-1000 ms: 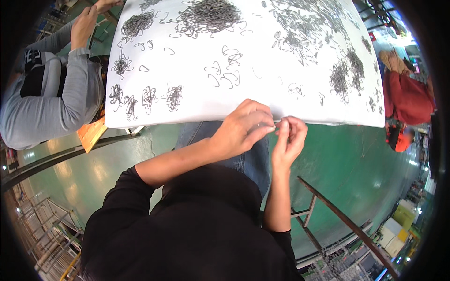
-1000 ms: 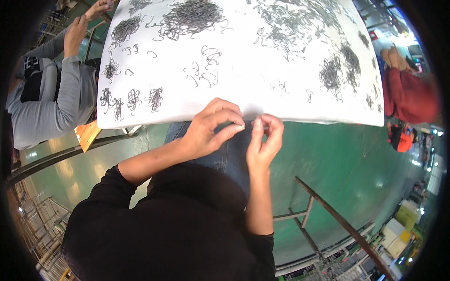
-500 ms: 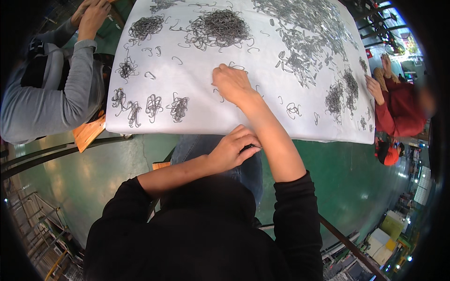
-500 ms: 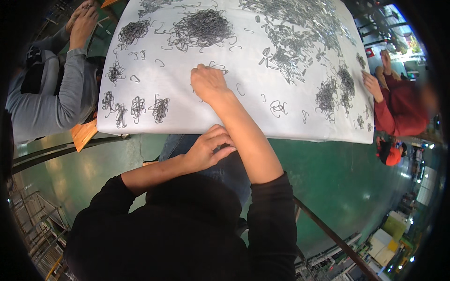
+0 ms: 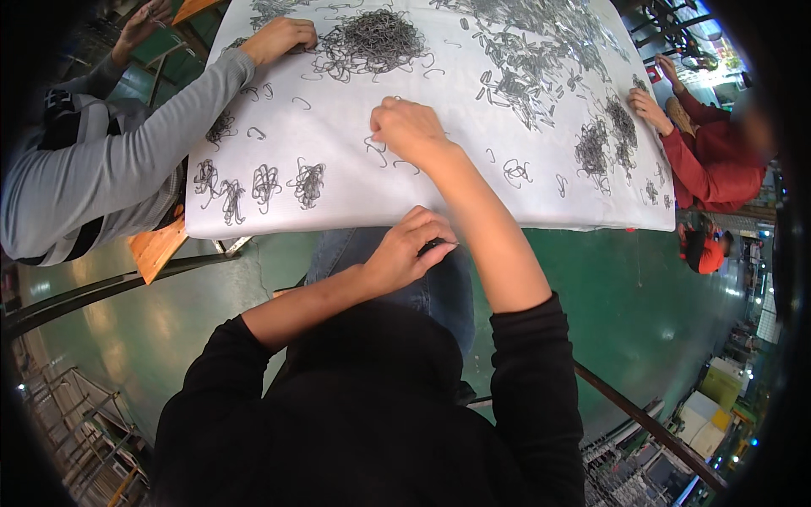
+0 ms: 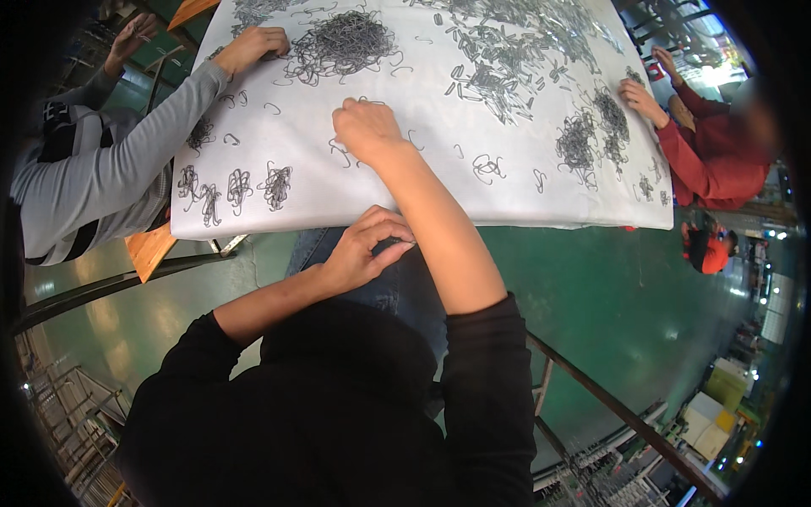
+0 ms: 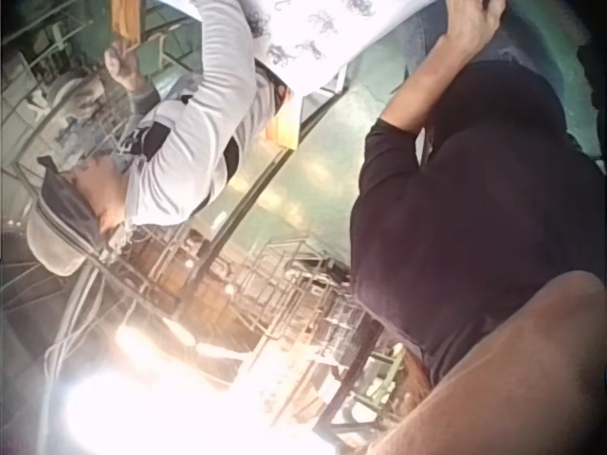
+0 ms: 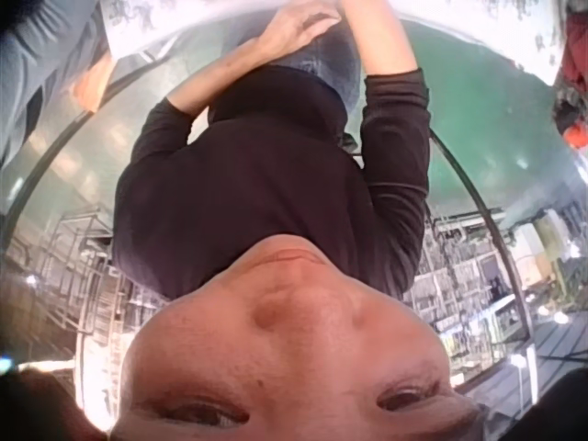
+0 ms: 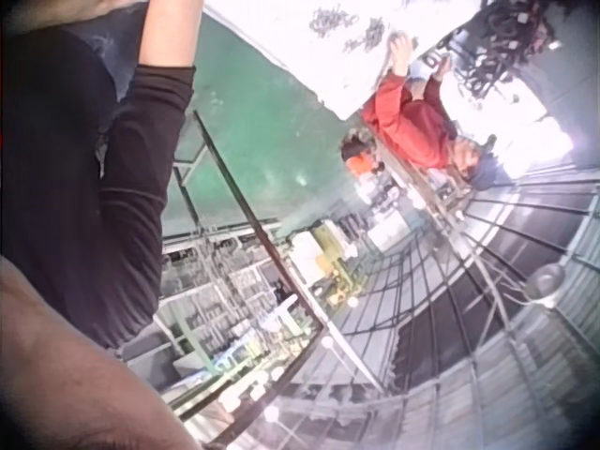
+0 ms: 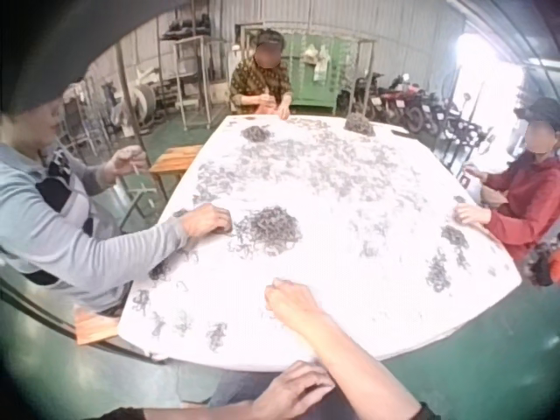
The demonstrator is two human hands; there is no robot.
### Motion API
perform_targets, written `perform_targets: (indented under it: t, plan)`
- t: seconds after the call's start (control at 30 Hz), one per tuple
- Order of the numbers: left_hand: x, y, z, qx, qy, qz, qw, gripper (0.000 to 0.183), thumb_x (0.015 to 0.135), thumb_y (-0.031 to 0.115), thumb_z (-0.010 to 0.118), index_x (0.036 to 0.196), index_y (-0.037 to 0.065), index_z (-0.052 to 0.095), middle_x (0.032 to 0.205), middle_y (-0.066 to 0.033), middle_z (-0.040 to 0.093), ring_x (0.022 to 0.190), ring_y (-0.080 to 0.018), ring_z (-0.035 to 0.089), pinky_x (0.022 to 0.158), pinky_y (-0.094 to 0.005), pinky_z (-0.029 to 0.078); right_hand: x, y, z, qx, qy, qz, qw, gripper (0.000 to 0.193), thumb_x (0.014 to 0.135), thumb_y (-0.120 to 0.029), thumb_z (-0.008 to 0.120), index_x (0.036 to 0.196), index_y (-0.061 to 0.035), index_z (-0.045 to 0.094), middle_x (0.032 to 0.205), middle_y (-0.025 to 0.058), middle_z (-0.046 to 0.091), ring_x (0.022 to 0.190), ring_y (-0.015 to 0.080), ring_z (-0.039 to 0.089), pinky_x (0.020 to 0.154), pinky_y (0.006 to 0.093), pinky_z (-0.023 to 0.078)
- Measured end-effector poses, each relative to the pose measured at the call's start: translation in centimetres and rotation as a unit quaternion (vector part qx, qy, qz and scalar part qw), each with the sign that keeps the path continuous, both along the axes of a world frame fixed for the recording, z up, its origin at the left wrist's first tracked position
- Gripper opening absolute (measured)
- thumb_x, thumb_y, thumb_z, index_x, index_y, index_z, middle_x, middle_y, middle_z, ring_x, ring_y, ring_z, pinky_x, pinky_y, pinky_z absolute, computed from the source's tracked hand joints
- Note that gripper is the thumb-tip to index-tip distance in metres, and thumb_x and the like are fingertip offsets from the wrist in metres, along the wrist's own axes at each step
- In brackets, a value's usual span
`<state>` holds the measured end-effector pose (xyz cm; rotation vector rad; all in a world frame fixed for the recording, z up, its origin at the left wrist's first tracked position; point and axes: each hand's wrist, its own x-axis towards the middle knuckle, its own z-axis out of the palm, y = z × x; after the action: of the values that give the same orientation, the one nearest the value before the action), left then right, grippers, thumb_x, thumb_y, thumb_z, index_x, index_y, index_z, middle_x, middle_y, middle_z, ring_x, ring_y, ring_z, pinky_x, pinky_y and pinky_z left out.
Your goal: The person picks small metal clips from a white sheet and places them into piles. The person occasionally reaches to a nearby metal rack to retrieve more clips. Other people at the table perform similar sorting actions.
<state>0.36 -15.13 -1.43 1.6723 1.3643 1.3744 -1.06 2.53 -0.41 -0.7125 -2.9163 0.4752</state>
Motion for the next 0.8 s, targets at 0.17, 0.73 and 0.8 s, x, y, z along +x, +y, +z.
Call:
perform_targets:
  t: [0.17, 0.73, 0.8]
  plan:
    - [0.0, 0.0, 0.1, -0.004, 0.01, 0.013, 1.0, 0.012, 0.081, 0.005, 0.07, 0.092, 0.004, 0.065, 0.096, -0.0069, 0.062, 0.093, -0.0278, 0.056, 0.08, -0.0373, 0.047, 0.4, 0.7, 0.3, 0.023, -0.001, 0.015, 1.0, 0.012, 0.084, -0.014, 0.066, 0.091, -0.005, 0.062, 0.094, 0.0111, 0.064, 0.09, 0.0313, 0.063, 0.076, 0.0412, 0.049]
    - [1.0, 2.1, 2.2, -0.023, -0.017, 0.025, 0.999, 0.011, 0.081, 0.003, 0.071, 0.092, 0.004, 0.071, 0.095, -0.0068, 0.067, 0.09, -0.0209, 0.062, 0.078, -0.0317, 0.05, 17.5, -14.0, 5.0, -0.434, 0.526, -0.426, 0.595, 0.038, 0.084, 0.007, 0.069, 0.115, 0.0011, 0.047, 0.091, 0.0123, 0.067, 0.073, 0.0182, 0.068, 0.064, 0.0274, 0.056]
    - [1.2, 2.2, 2.5, -0.021, -0.02, 0.019, 0.999, 0.012, 0.081, 0.003, 0.071, 0.092, 0.004, 0.071, 0.095, -0.0072, 0.068, 0.091, -0.0211, 0.062, 0.078, -0.0319, 0.05, 17.4, -13.6, 4.8, -0.418, 0.538, -0.422, 0.599, 0.037, 0.085, 0.006, 0.068, 0.114, 0.0009, 0.046, 0.091, 0.0131, 0.066, 0.073, 0.0189, 0.068, 0.065, 0.0281, 0.057]
